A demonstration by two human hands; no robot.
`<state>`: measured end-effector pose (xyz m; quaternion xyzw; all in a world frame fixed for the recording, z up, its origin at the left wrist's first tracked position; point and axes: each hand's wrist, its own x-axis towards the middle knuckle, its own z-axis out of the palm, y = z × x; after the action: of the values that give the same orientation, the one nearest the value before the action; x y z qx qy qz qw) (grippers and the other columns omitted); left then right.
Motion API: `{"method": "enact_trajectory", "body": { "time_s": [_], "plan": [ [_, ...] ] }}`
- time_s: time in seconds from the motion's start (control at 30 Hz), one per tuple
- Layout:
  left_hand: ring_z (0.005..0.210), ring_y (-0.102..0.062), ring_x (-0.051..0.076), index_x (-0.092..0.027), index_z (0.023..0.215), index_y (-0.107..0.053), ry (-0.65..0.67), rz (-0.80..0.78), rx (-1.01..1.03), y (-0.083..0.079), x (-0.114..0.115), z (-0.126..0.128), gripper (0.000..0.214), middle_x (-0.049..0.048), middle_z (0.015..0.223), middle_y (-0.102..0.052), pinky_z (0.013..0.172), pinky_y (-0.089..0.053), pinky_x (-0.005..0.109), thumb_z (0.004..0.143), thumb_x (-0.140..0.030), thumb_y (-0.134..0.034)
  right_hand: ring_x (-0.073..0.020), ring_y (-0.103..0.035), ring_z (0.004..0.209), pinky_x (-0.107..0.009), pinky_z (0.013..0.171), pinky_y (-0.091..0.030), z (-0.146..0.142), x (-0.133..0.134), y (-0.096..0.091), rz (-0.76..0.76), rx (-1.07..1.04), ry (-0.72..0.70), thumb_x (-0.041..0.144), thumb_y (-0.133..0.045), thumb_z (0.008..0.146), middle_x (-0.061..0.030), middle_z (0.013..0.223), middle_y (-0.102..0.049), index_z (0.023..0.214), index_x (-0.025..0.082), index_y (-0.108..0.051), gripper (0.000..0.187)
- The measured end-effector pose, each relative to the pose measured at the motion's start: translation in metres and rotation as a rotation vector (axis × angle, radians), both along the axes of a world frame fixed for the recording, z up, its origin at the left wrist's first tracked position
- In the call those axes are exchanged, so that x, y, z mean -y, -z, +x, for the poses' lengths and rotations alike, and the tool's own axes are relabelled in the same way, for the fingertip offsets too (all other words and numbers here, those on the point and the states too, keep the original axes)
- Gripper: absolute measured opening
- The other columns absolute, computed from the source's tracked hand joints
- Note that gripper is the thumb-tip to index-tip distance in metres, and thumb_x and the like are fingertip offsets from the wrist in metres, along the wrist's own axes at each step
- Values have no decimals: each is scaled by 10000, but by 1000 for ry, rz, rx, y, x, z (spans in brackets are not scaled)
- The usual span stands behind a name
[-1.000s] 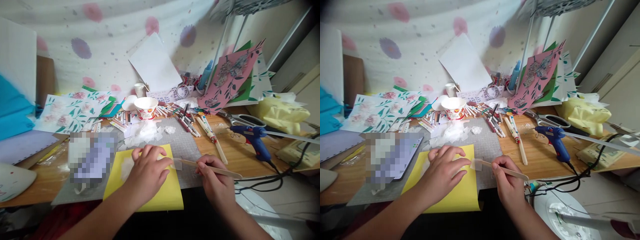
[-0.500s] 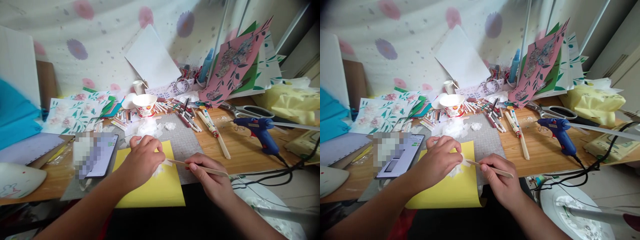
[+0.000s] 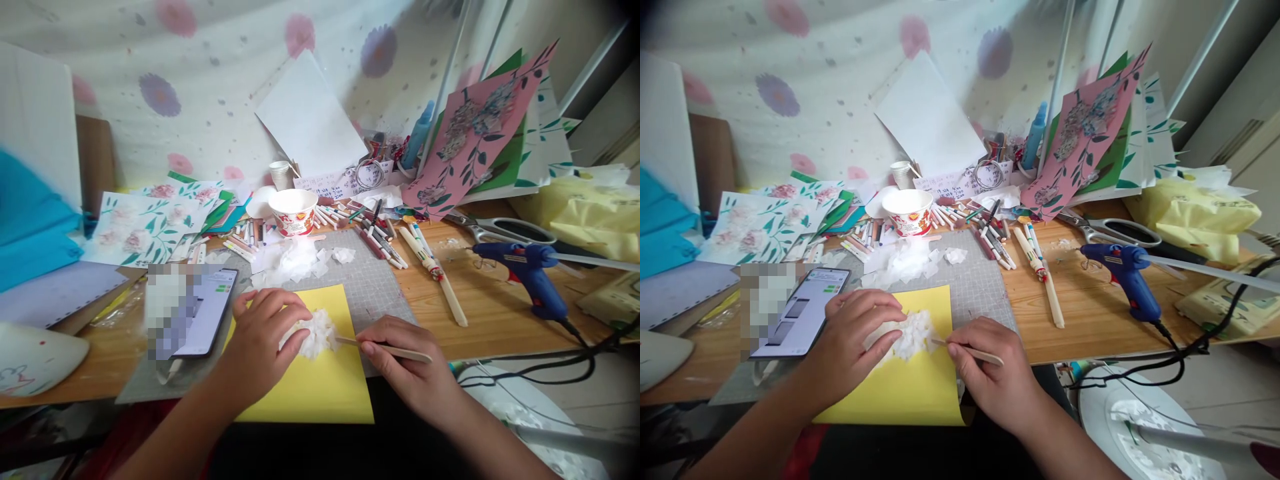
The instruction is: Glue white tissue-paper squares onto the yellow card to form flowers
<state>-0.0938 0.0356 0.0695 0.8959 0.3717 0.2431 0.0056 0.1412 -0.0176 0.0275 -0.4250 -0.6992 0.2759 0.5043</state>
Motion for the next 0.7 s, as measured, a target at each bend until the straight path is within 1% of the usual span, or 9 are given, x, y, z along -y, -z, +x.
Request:
{"method": "enact_trajectory", "body": {
  "time_s": [0.07,0.2,0.3,0.47,0.6,0.7],
  "plan": [
    [1029,-607,231,-250,1005,-611,-33,10,13,9,6,-6,116,28,1079,-667,995,-240,465,927,-182,-559,-150,-646,677,-252,621,-475,-1,-1,0,-14,13,-5,192,-576,931,-36,739,-716,871,180,-722,159],
    [1183,-560,263,-239,1094,-595,-35,-17,3,28,15,-10,179,80,1232,-633,1067,-234,470,918,-216,-570,-143,-665,661,-236,610,-479,-6,-4,0,-46,21,29,194,-609,910,-19,736,-736,843,194,-732,141],
    [1238,-533,267,-253,1091,-610,-44,-60,48,38,17,-10,186,73,1250,-638,1099,-220,474,908,-228,-583,-149,-668,627,-234,573,-481,-10,-6,0,-100,18,71,229,-616,903,-19,715,-740,812,198,-738,156],
    [1195,-570,251,-280,1007,-656,-28,-95,103,40,18,-8,135,26,1189,-678,1113,-192,476,891,-230,-608,-162,-672,600,-240,550,-490,-12,-8,0,-178,27,92,282,-619,889,-24,690,-746,778,206,-745,184],
    [1160,-588,245,-276,980,-664,-24,-99,101,38,18,-7,123,23,1170,-691,1101,-196,467,883,-224,-609,-177,-681,602,-248,538,-500,-14,-10,1,-232,14,101,309,-624,869,-33,675,-744,757,206,-745,195],
    [1136,-600,247,-268,1002,-659,-31,-108,105,37,18,-7,149,27,1160,-695,1089,-216,467,867,-218,-620,-187,-691,639,-257,565,-518,-14,-9,0,-259,-15,95,334,-652,852,-49,720,-756,770,206,-752,182]
  ]
}}
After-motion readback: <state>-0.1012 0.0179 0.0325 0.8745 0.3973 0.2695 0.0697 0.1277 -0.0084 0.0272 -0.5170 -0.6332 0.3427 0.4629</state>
